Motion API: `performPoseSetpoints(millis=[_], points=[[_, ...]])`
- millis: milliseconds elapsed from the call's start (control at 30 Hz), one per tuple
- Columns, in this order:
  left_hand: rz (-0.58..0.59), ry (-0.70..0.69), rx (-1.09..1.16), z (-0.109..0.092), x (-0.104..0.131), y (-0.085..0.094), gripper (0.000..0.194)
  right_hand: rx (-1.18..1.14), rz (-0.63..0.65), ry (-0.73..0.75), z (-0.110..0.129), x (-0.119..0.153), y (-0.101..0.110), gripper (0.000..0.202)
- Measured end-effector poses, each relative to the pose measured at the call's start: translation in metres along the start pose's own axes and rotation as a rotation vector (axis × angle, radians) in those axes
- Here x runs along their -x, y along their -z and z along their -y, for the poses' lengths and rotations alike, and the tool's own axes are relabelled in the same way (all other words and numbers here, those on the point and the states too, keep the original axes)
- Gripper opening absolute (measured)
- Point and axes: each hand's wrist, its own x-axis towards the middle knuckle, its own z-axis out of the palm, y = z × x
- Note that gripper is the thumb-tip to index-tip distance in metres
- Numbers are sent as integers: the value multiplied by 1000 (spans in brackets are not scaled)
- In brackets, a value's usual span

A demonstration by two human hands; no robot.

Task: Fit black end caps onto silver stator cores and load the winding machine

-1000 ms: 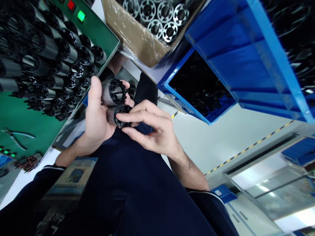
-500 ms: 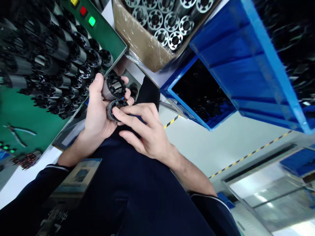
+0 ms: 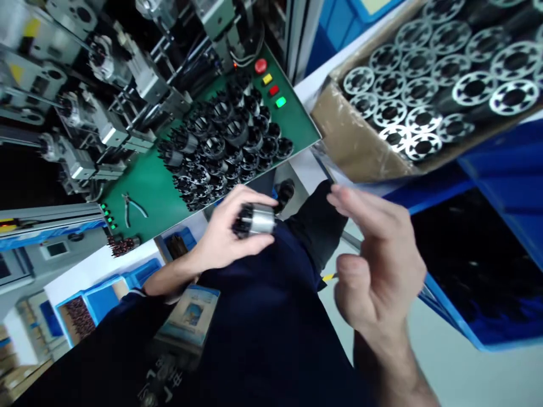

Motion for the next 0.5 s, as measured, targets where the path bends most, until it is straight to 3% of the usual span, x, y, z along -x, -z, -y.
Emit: performPoseSetpoints(millis=[100,233,333,500], points=[[-222,20,-368,17,14,59,60,162,14,-43,-22,9,23,50],[-349,106,-782,31,11,118,62,296,140,-193,-46,31,34,43],[-361,119,-936,40,-3,138,66,318,254,-141,-44,39,18,32],[-302,101,-1012,52,-21,143,74,326,509,-21,-20,39,-14,34]])
